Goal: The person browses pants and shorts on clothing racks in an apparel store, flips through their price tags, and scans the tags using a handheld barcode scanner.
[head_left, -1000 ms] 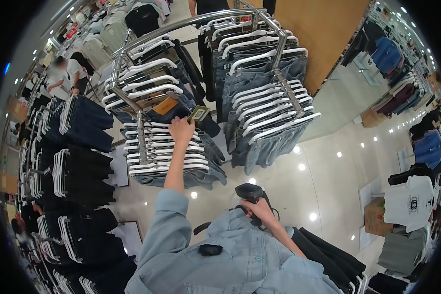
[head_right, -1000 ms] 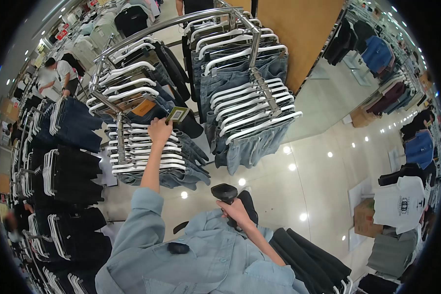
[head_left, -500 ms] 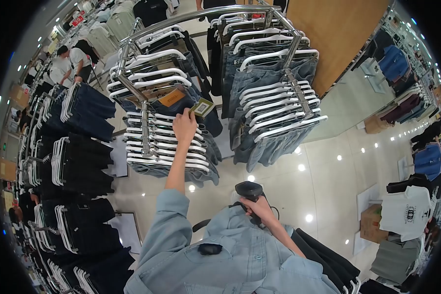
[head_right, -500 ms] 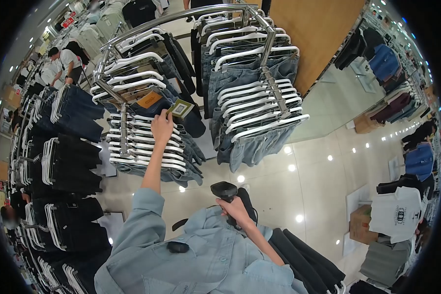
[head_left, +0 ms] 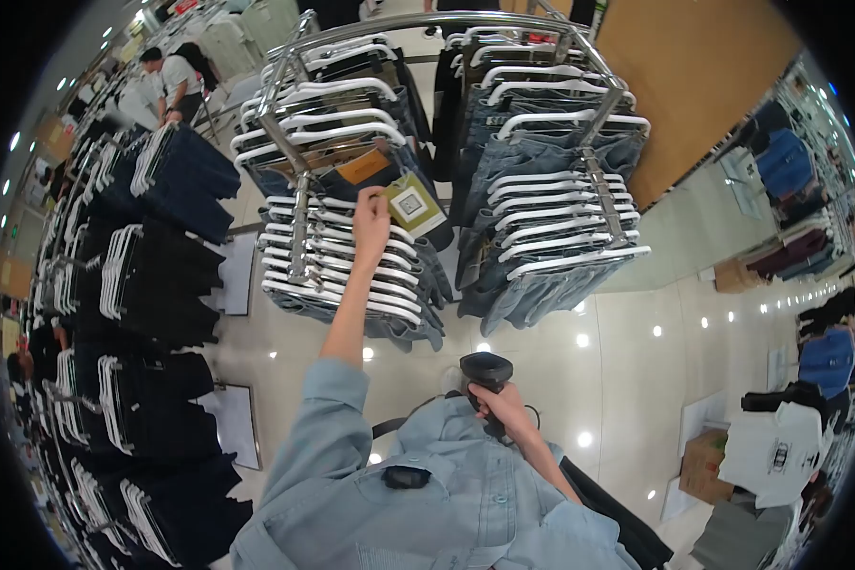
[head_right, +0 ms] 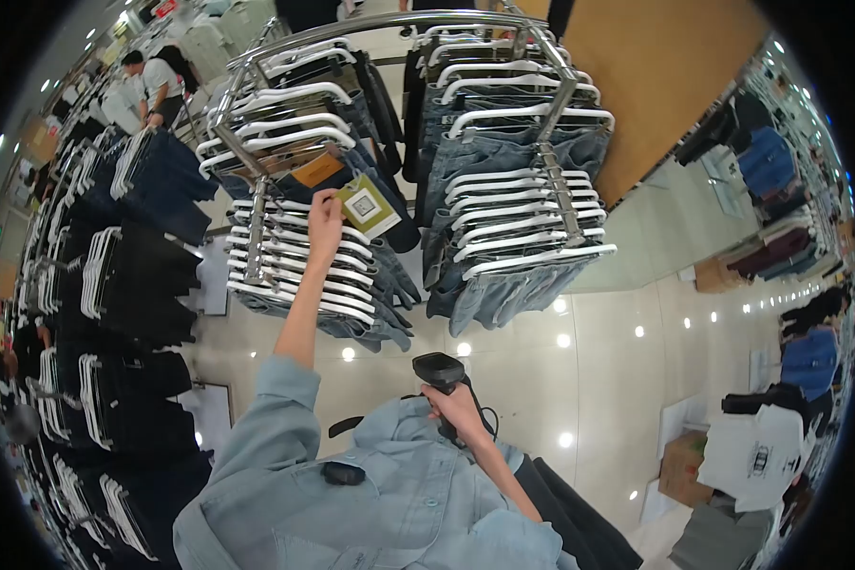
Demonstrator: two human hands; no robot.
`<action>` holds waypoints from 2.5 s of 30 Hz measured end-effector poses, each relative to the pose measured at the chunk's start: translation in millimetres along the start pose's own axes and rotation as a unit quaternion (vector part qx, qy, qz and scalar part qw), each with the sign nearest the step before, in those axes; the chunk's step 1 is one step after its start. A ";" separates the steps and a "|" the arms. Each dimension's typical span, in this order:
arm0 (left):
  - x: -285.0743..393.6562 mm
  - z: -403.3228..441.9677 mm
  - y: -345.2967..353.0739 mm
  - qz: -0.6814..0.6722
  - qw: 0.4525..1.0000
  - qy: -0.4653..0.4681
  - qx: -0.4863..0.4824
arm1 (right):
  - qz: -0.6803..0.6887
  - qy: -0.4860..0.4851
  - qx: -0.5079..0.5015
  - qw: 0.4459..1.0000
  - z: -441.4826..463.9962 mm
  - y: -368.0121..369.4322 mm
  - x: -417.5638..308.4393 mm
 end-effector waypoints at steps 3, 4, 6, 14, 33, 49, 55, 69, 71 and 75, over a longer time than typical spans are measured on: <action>8.6 -2.5 6.5 0.269 0.963 0.002 0.019 | -0.001 0.010 -0.008 1.000 1.7 -0.4 0.0; 12.2 -4.7 9.5 0.287 0.958 0.010 0.020 | 0.010 0.002 0.001 1.000 0.8 -1.1 -2.1; 12.0 -3.7 11.7 0.338 0.941 -0.002 0.020 | -0.001 0.004 -0.016 1.000 2.7 1.1 -5.6; 21.9 -17.4 2.9 0.342 0.939 -0.001 0.041 | -0.024 0.040 -0.033 0.998 12.3 3.5 -21.1; 62.9 -157.0 -16.5 0.441 0.883 -0.055 0.150 | -0.103 0.122 -0.181 0.970 51.1 2.4 -52.5; 89.1 -239.5 64.5 0.464 0.865 -0.111 0.154 | -0.149 0.138 -0.271 0.941 54.0 -20.6 -72.8; 95.3 -277.5 90.6 0.432 0.879 -0.135 0.152 | -0.162 0.155 -0.310 0.924 51.7 -28.9 -64.4; 56.7 -495.0 44.6 0.377 0.763 -0.496 0.175 | -0.157 0.140 -0.347 0.914 67.1 -24.1 -74.4; 60.6 -512.7 43.8 0.341 0.742 -0.557 0.149 | -0.152 0.138 -0.346 0.916 71.5 -21.6 -79.0; 54.1 -520.8 51.8 0.279 0.742 -0.595 0.131 | -0.131 0.136 -0.323 0.927 78.0 -17.5 -80.8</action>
Point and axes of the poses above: each hand's wrist, its own z-axis towards the middle knuckle, its own y-axis out of the palm, x = y × z, the point moved 7 cm from there along z, towards the middle knuckle, and after that the axes turned 11 degrees about -x, right-handed, at the moved point
